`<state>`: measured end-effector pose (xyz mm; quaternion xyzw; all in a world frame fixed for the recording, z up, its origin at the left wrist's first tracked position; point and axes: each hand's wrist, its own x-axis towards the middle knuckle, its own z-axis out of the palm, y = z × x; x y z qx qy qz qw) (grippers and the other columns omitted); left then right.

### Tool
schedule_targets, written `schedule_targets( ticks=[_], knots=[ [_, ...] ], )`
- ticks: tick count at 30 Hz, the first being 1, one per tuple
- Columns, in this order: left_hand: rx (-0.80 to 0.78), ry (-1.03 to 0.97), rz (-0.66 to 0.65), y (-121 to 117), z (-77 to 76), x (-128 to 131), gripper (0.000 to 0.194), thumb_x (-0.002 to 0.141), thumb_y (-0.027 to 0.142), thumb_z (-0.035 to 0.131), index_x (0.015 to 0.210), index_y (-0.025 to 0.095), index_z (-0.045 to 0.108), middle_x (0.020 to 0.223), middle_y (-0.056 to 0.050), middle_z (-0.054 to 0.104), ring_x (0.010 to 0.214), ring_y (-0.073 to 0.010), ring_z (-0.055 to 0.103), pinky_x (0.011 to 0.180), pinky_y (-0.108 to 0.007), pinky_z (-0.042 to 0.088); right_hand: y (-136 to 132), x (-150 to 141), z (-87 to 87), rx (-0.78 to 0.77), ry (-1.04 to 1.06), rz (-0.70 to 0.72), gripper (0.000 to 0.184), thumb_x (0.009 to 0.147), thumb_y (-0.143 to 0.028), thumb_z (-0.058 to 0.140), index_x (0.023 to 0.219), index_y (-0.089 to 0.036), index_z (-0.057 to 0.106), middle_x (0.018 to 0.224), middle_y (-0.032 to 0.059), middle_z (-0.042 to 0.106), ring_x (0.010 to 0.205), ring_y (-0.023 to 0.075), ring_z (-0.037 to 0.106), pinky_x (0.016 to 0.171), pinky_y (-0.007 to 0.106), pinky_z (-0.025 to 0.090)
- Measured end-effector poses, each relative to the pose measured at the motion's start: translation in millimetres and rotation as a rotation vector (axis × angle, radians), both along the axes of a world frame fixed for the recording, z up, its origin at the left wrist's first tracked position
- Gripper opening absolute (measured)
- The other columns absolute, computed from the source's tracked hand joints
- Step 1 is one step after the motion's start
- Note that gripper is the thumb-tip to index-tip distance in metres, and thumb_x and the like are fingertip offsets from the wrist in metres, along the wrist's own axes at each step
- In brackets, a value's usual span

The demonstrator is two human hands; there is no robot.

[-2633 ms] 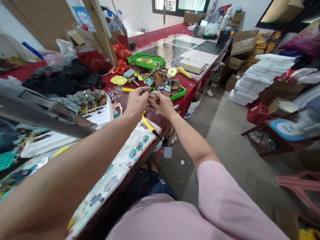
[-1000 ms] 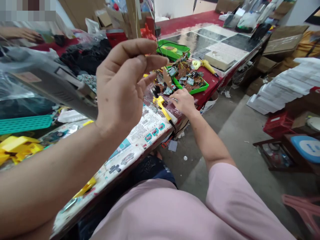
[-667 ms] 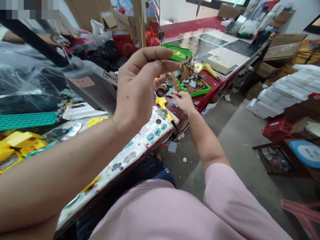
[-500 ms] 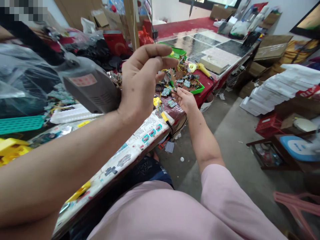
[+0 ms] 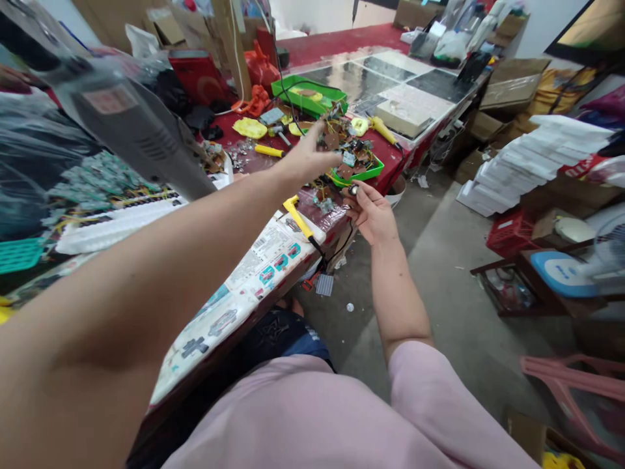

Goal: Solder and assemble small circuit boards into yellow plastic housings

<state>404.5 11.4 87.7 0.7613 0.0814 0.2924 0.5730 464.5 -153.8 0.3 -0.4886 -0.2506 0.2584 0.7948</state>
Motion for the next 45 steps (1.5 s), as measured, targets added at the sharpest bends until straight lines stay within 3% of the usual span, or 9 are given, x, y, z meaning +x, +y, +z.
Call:
schedule_targets(
  ticks=[4, 10, 14, 16, 21, 25, 28, 32, 45],
  knots=[
    [-0.060, 0.414, 0.036, 2.1, -23.1, -9.1, 0.051, 0.066, 0.002, 0.069, 0.114, 0.016, 0.065, 0.089, -0.005, 0.070, 0.099, -0.0264, 0.069, 0.095, -0.041, 0.051, -8.2, -13.6, 0.8, -0.035, -0.001, 0.028, 0.042, 0.067, -0.052, 0.083, 0.102, -0.031, 0.072, 0.095, -0.0038, 0.077, 0.083, 0.0130, 0.072, 0.065, 0.023, 0.059],
    [-0.471, 0.260, 0.067, -18.3, -26.2, -56.2, 0.016, 0.092, 0.012, 0.047, 0.100, 0.017, 0.060, 0.087, -0.006, 0.074, 0.078, -0.0162, 0.071, 0.089, -0.043, 0.056, -11.0, -36.9, -0.8, -0.142, -0.031, -0.084, 0.035, 0.077, -0.051, 0.073, 0.105, -0.031, 0.069, 0.102, -0.0021, 0.077, 0.084, 0.0134, 0.072, 0.065, 0.024, 0.059],
    [-0.517, 0.239, -0.094, -40.8, -39.9, -105.1, 0.015, 0.088, 0.022, 0.061, 0.102, 0.018, 0.064, 0.105, -0.009, 0.076, 0.096, -0.0184, 0.073, 0.088, -0.037, 0.059, -15.9, -63.1, -0.9, -0.271, -0.156, -0.108, 0.039, 0.080, -0.060, 0.063, 0.108, -0.033, 0.064, 0.106, 0.0007, 0.076, 0.088, 0.0178, 0.073, 0.067, 0.031, 0.061],
    [-0.451, 0.209, -0.098, -54.4, -51.0, -133.8, 0.021, 0.087, 0.023, 0.064, 0.108, 0.021, 0.064, 0.115, -0.009, 0.074, 0.103, -0.0206, 0.072, 0.089, -0.037, 0.060, -25.0, -80.2, -2.7, -0.325, -0.195, -0.066, 0.038, 0.080, -0.061, 0.062, 0.107, -0.035, 0.064, 0.107, 0.0023, 0.076, 0.088, 0.0196, 0.073, 0.068, 0.034, 0.062],
    [0.154, 0.172, -0.005, -89.3, -71.9, -224.7, 0.052, 0.092, 0.024, 0.056, 0.142, 0.018, 0.046, 0.147, -0.020, 0.055, 0.138, -0.0297, 0.053, 0.114, -0.049, 0.047, -57.9, -114.8, -11.0, -0.370, -0.405, 0.103, 0.020, 0.080, -0.046, 0.071, 0.097, -0.035, 0.074, 0.082, -0.0011, 0.078, 0.065, 0.0192, 0.073, 0.056, 0.033, 0.061],
    [0.419, 0.326, -0.074, -108.5, -78.8, -284.8, 0.044, 0.095, 0.025, 0.054, 0.136, 0.011, 0.055, 0.139, -0.022, 0.061, 0.134, -0.0309, 0.056, 0.113, -0.048, 0.046, -63.1, -142.3, -6.4, -0.442, -0.821, 0.507, 0.021, 0.083, -0.027, 0.069, 0.100, -0.036, 0.077, 0.081, -0.0039, 0.079, 0.063, 0.0177, 0.075, 0.062, 0.030, 0.064],
    [0.367, 0.460, -0.061, -110.2, -81.3, -309.7, 0.044, 0.097, 0.026, 0.053, 0.137, 0.009, 0.055, 0.117, -0.017, 0.074, 0.104, -0.0233, 0.072, 0.090, -0.033, 0.055, -56.5, -170.2, 4.1, -0.356, -0.972, 0.532, 0.021, 0.086, -0.025, 0.067, 0.101, -0.036, 0.077, 0.087, -0.0037, 0.080, 0.069, 0.0187, 0.076, 0.070, 0.031, 0.066],
    [0.288, 0.504, 0.039, -104.4, -81.8, -331.2, 0.026, 0.094, 0.023, 0.057, 0.116, 0.014, 0.069, 0.090, -0.007, 0.079, 0.078, -0.0155, 0.072, 0.071, -0.023, 0.051, -44.8, -194.6, 12.5, -0.325, -1.067, 0.541, 0.024, 0.087, -0.025, 0.067, 0.105, -0.039, 0.075, 0.092, -0.0049, 0.080, 0.074, 0.0183, 0.077, 0.071, 0.030, 0.066],
    [0.534, 0.336, 0.301, -105.0, -87.0, -404.1, 0.023, 0.096, 0.021, 0.051, 0.092, 0.017, 0.074, 0.086, -0.006, 0.075, 0.076, -0.0159, 0.069, 0.071, -0.025, 0.050, -2.5, -239.9, 15.6, -0.279, -0.998, 0.808, 0.020, 0.085, -0.023, 0.070, 0.100, -0.033, 0.078, 0.092, -0.0033, 0.080, 0.078, 0.0166, 0.077, 0.074, 0.026, 0.065]
  ],
)
